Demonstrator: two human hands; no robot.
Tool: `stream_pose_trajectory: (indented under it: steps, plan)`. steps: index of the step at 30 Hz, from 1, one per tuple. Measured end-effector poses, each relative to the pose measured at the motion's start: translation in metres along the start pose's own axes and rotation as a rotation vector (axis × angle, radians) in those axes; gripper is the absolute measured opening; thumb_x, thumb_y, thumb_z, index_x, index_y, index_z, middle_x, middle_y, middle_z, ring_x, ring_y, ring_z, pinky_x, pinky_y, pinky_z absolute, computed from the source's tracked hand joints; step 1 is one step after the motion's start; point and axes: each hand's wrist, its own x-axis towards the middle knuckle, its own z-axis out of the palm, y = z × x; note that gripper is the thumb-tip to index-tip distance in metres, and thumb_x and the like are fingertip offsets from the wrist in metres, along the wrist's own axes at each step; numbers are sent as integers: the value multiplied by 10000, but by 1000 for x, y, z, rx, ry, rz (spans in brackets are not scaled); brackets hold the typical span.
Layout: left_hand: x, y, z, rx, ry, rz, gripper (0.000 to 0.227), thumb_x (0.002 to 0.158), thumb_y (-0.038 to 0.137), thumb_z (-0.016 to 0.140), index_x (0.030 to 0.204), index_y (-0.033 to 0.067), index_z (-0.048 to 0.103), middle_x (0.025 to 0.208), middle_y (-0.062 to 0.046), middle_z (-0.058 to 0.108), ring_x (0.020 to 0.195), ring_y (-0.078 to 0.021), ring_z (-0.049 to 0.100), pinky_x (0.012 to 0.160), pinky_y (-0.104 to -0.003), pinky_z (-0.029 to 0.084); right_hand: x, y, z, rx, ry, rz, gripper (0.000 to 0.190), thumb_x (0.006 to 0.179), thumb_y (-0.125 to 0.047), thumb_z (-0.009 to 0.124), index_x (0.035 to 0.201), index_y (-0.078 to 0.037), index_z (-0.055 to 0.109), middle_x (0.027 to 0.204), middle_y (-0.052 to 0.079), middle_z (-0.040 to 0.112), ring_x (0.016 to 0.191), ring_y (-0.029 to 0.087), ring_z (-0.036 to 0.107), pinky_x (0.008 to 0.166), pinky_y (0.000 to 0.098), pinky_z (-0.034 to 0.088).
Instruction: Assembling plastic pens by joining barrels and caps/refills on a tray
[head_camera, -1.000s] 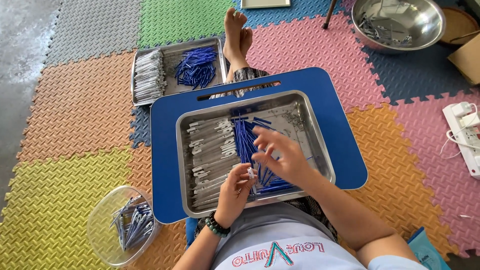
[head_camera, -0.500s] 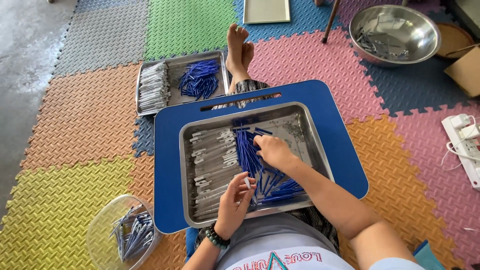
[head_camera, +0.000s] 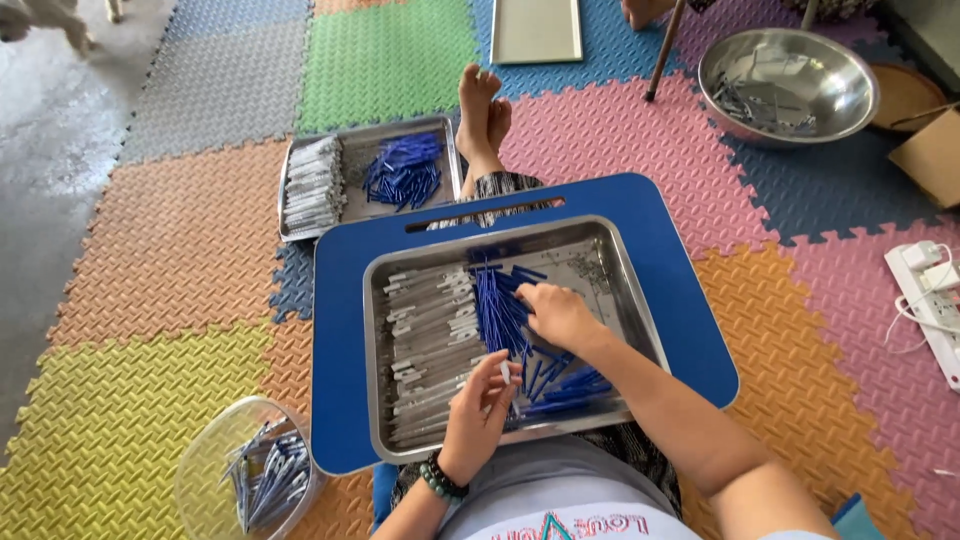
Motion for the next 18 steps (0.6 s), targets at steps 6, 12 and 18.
stream_pose_trajectory:
  steps: [6, 12, 18]
  plan:
    - [3, 0, 1, 31, 35, 33, 554, 1035, -35, 719, 1549, 88, 551, 1320, -80, 802, 1074, -167, 826, 847, -270, 689, -12, -4, 1, -11, 82, -18, 144, 906, -154, 857, 992, -90, 760, 951, 92, 802, 818, 303, 798, 799, 436, 659]
    - [3, -2, 1, 25, 20, 59, 607, 1048, -38, 708, 1596, 117, 496, 1351, -86, 796, 1122, -174, 826, 913, -288, 692, -15, -4, -6, 2, 2, 50, 298, 915, -57, 798, 1210, -73, 764, 999, 141, 858, 866, 318, 847, 834, 431, 688]
    - [8, 5, -3, -8, 31, 57, 574, 1026, -80, 701, 1555, 83, 547, 1350, -90, 806, 1103, -176, 825, 906, -279, 685, -21, -4, -29, 144, -121, 158, 425, 928, -90, 745, 1348, -133, 789, 1060, 60, 849, 874, 204, 812, 819, 359, 669]
